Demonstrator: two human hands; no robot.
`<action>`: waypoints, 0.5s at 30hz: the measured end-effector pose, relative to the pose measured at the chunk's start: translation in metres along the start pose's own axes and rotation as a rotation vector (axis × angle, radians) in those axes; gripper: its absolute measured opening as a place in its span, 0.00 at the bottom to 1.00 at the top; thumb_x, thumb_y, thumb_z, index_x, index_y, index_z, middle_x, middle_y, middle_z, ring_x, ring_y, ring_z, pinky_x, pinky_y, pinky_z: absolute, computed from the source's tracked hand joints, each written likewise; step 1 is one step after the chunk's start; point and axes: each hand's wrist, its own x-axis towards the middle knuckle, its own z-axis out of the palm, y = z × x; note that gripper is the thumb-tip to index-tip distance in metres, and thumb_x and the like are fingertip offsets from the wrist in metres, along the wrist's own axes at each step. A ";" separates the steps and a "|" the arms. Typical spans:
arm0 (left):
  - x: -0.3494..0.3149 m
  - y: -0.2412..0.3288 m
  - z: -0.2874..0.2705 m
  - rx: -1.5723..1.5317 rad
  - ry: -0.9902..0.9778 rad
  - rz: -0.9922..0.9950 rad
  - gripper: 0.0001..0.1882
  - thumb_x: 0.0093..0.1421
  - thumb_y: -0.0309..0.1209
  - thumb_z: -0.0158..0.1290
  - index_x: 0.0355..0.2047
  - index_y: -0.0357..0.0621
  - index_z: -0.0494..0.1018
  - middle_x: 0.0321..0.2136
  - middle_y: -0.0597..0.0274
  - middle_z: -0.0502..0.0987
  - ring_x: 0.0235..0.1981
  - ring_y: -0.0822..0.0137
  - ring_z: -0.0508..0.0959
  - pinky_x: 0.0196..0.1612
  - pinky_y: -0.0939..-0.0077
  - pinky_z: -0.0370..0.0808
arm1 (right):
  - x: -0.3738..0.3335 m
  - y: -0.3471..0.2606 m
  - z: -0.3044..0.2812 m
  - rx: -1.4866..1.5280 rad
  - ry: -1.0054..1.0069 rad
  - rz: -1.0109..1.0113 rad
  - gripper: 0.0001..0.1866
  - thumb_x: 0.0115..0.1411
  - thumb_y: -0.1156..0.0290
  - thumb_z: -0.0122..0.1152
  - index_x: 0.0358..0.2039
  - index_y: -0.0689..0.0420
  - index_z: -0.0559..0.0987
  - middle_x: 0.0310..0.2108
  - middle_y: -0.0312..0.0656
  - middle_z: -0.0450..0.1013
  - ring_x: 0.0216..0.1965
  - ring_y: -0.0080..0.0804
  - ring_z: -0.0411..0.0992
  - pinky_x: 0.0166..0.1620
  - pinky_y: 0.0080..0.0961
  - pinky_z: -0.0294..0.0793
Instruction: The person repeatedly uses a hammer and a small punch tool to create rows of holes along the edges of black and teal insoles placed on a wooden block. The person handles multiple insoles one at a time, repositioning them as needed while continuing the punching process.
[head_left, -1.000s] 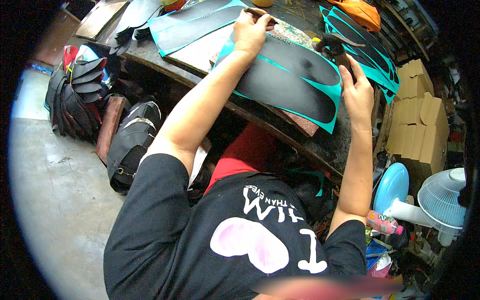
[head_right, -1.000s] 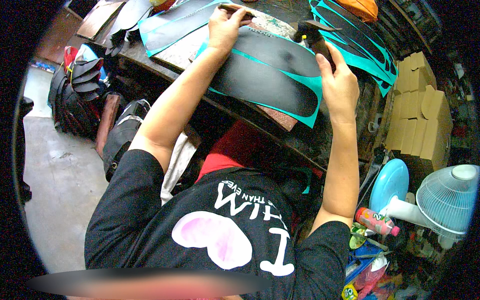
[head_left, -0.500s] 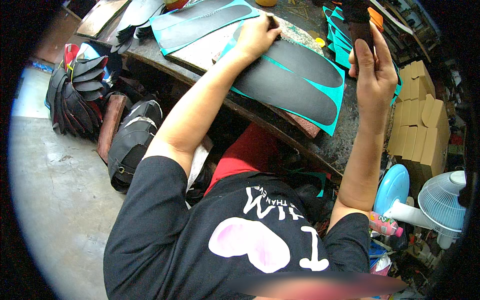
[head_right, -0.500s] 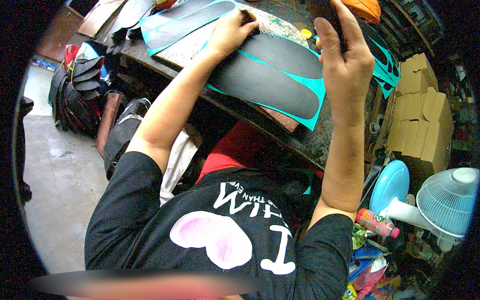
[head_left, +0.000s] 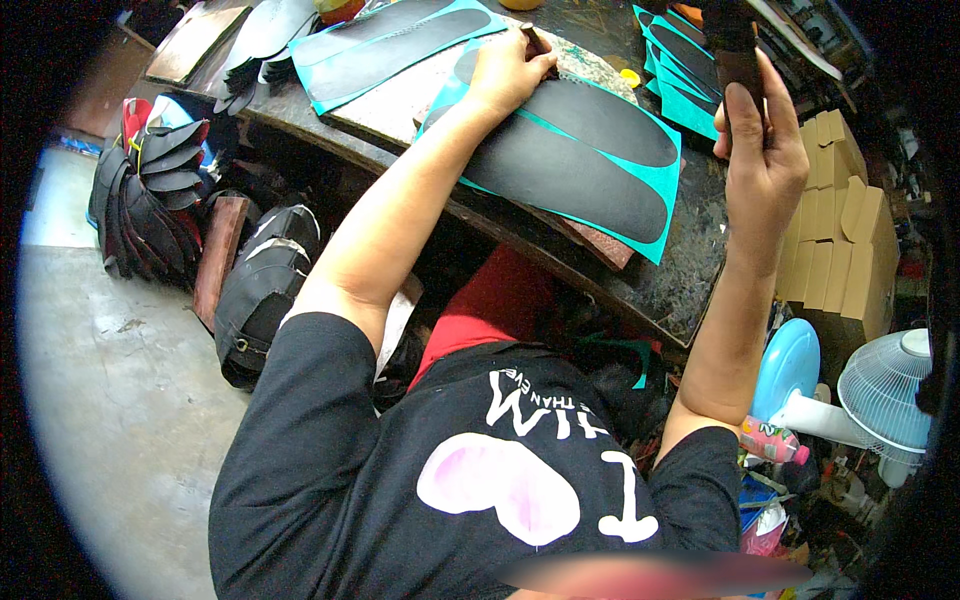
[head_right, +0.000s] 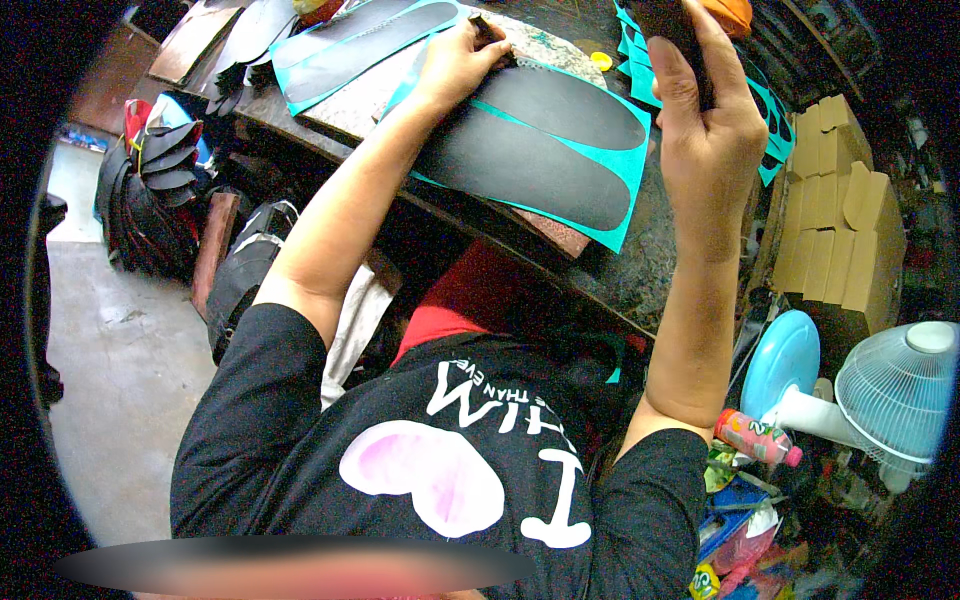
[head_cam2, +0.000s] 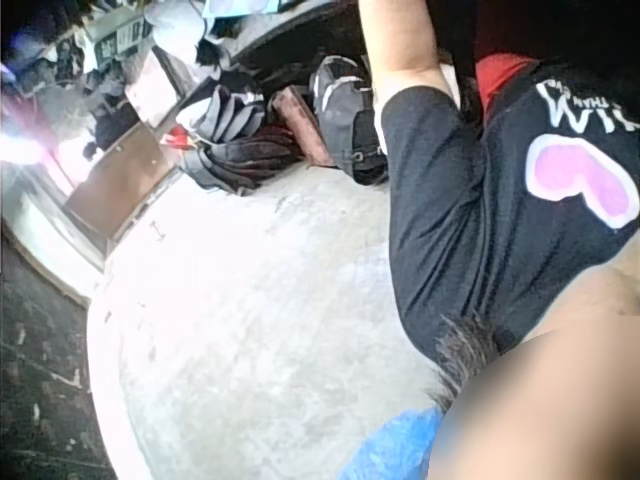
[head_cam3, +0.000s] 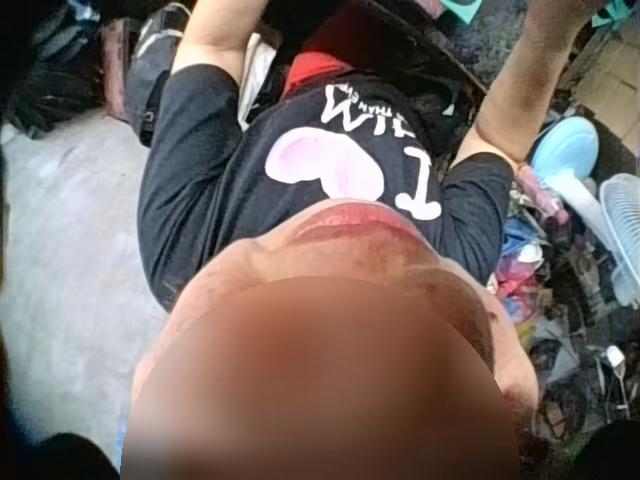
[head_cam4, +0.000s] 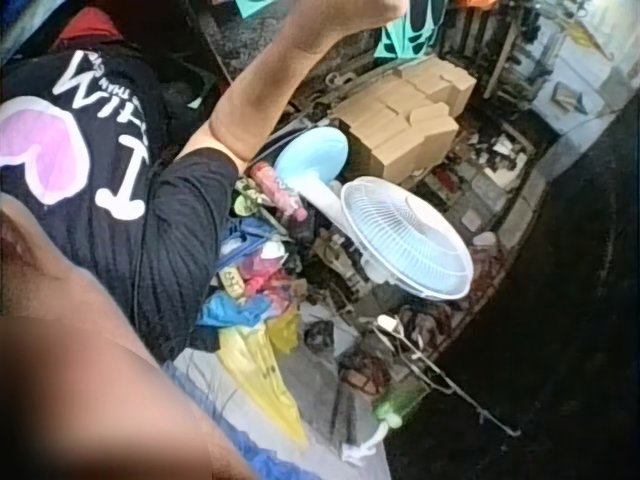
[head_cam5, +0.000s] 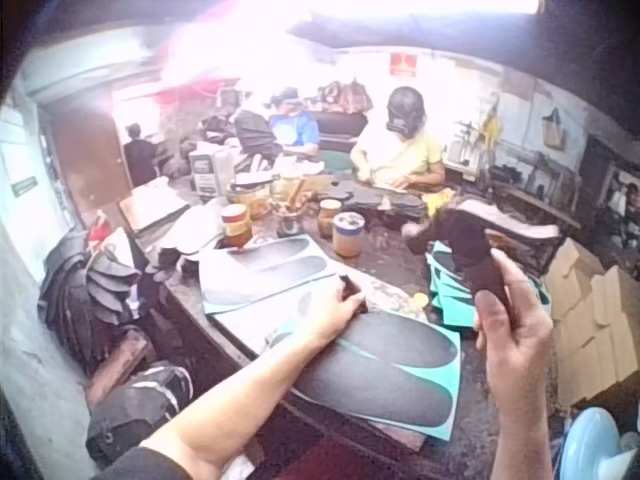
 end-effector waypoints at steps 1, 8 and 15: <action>-0.002 0.006 0.000 0.079 0.003 0.086 0.11 0.57 0.33 0.60 0.35 0.39 0.77 0.29 0.50 0.81 0.33 0.52 0.82 0.40 0.62 0.78 | -0.001 -0.003 0.005 0.000 0.022 -0.034 0.20 0.68 0.65 0.58 0.60 0.51 0.74 0.25 0.31 0.73 0.23 0.12 0.66 0.25 0.12 0.65; -0.010 0.024 0.008 0.236 0.175 0.132 0.07 0.57 0.28 0.58 0.35 0.41 0.76 0.29 0.46 0.80 0.30 0.51 0.82 0.37 0.62 0.79 | -0.019 0.036 0.027 -0.580 -0.165 0.255 0.23 0.64 0.47 0.56 0.57 0.39 0.76 0.41 0.47 0.80 0.41 0.48 0.79 0.41 0.39 0.77; -0.003 0.006 0.007 -0.655 0.098 -0.296 0.05 0.60 0.23 0.56 0.36 0.38 0.77 0.28 0.58 0.81 0.26 0.72 0.81 0.31 0.79 0.80 | -0.002 0.002 -0.006 -0.157 -0.006 0.036 0.20 0.66 0.63 0.61 0.58 0.51 0.76 0.31 0.35 0.77 0.28 0.18 0.70 0.31 0.18 0.69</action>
